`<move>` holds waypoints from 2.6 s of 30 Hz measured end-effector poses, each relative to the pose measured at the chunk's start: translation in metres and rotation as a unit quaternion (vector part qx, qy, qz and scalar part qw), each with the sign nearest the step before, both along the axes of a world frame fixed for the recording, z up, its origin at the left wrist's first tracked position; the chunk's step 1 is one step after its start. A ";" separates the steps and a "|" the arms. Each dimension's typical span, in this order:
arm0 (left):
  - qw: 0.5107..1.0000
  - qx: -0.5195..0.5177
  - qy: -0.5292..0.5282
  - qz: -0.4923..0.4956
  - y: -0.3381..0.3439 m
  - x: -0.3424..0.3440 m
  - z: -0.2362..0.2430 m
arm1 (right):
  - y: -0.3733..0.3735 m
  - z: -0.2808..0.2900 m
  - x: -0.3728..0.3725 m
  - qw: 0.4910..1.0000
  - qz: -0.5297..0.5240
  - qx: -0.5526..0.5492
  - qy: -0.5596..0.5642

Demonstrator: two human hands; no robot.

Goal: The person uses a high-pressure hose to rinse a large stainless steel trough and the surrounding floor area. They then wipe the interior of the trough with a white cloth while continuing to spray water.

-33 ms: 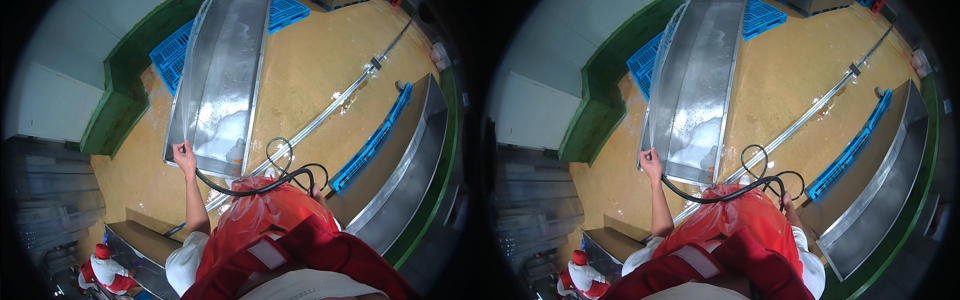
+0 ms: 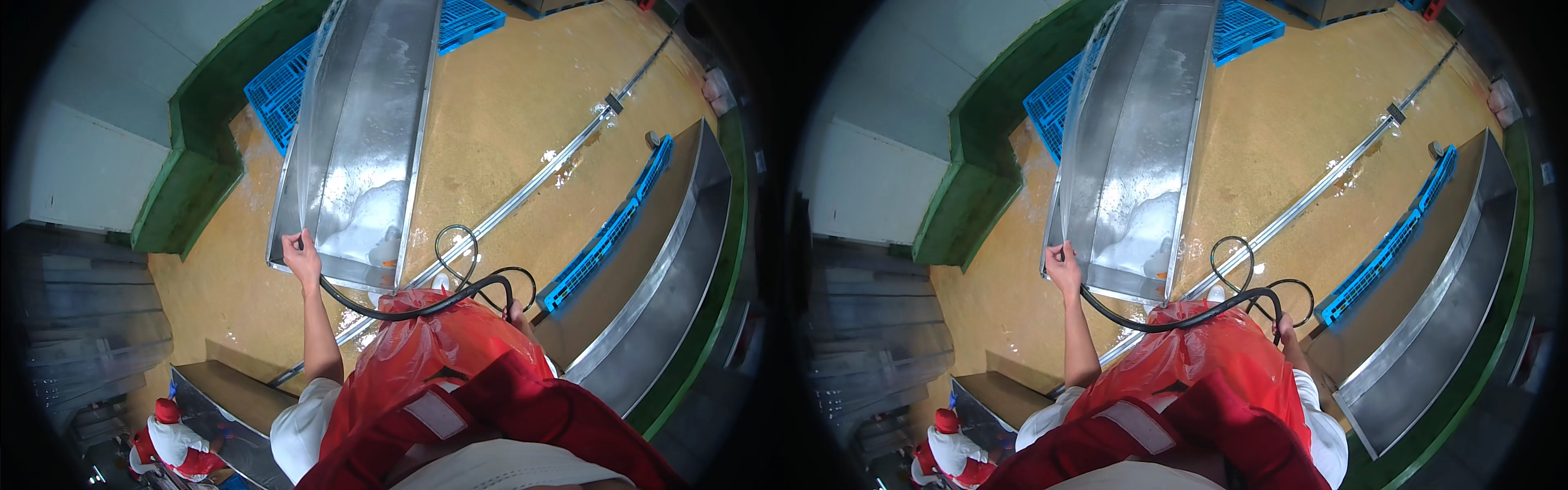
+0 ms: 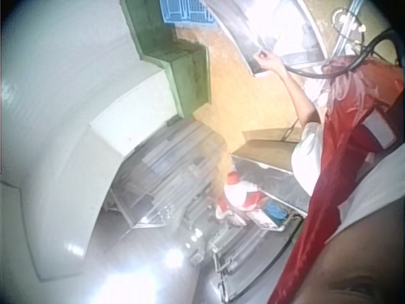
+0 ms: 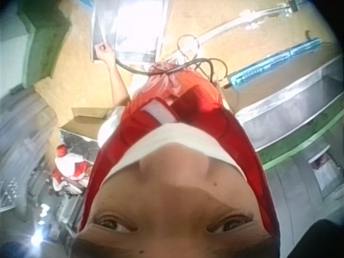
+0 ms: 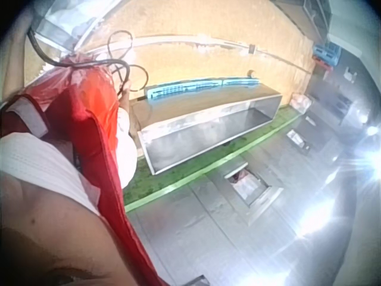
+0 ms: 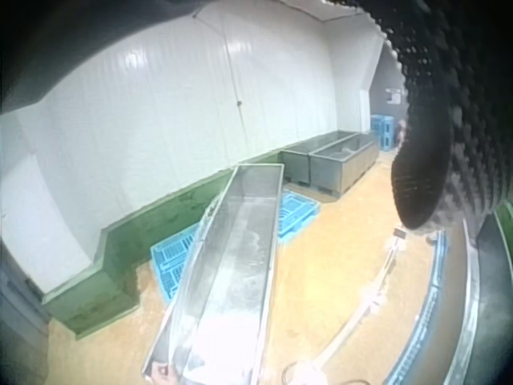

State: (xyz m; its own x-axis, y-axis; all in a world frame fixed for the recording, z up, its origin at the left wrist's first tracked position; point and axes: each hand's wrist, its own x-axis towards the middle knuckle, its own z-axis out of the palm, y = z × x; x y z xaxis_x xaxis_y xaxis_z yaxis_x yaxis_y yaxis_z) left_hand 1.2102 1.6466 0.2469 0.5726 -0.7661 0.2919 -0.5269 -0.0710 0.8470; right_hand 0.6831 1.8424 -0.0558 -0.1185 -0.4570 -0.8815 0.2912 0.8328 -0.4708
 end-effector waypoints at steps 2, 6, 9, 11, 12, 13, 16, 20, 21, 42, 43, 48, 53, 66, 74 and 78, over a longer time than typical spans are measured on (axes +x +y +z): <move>1.000 -0.004 0.004 -0.002 0.000 -0.001 0.002 | 0.001 -0.003 0.000 1.000 -0.003 0.000 -0.004; 1.000 -0.021 -0.012 -0.007 -0.007 -0.007 0.009 | -0.001 -0.008 0.000 1.000 0.018 -0.003 0.000; 1.000 -0.009 -0.011 -0.005 -0.018 -0.006 0.011 | -0.010 -0.016 -0.003 1.000 0.023 -0.005 0.000; 1.000 0.009 -0.022 -0.004 -0.020 -0.006 0.009 | -0.009 -0.018 -0.003 1.000 0.016 0.001 -0.004; 0.999 0.019 -0.028 -0.001 -0.018 -0.004 0.006 | -0.009 -0.018 -0.002 1.000 0.012 0.005 -0.005; 0.999 0.033 -0.035 0.003 -0.017 -0.003 0.003 | -0.009 -0.017 -0.002 1.000 0.008 0.010 -0.005; 0.997 0.059 -0.042 0.015 -0.011 0.007 -0.018 | -0.007 -0.014 -0.001 1.000 0.016 0.016 -0.007; 0.998 0.052 0.007 0.036 0.009 0.034 -0.066 | -0.007 -0.005 0.004 1.000 0.024 0.007 0.005; 0.998 0.050 0.026 0.041 0.013 0.035 -0.071 | -0.006 -0.004 0.005 1.000 0.017 0.005 0.006; 0.999 0.036 -0.010 -0.007 -0.033 0.006 0.001 | -0.017 -0.011 0.003 1.000 0.010 -0.007 -0.005; 1.000 0.028 -0.008 -0.011 -0.035 0.005 0.003 | -0.017 -0.011 0.004 1.000 0.008 -0.006 -0.004; 1.000 -0.003 0.009 -0.024 -0.042 -0.006 0.020 | -0.008 -0.008 0.006 1.000 0.007 -0.009 -0.003; 1.000 -0.007 -0.005 -0.029 -0.043 -0.003 0.018 | -0.007 -0.004 0.008 1.000 0.007 -0.001 -0.005; 0.979 0.117 0.050 0.161 0.058 0.065 -0.098 | -0.016 -0.004 0.017 0.999 0.040 0.019 0.001; 0.899 0.253 0.090 0.346 0.180 0.105 -0.133 | -0.045 0.005 0.035 0.985 0.169 0.013 0.024; 0.872 0.309 0.059 0.374 0.200 0.108 -0.142 | -0.061 0.008 0.038 0.981 0.191 0.018 0.010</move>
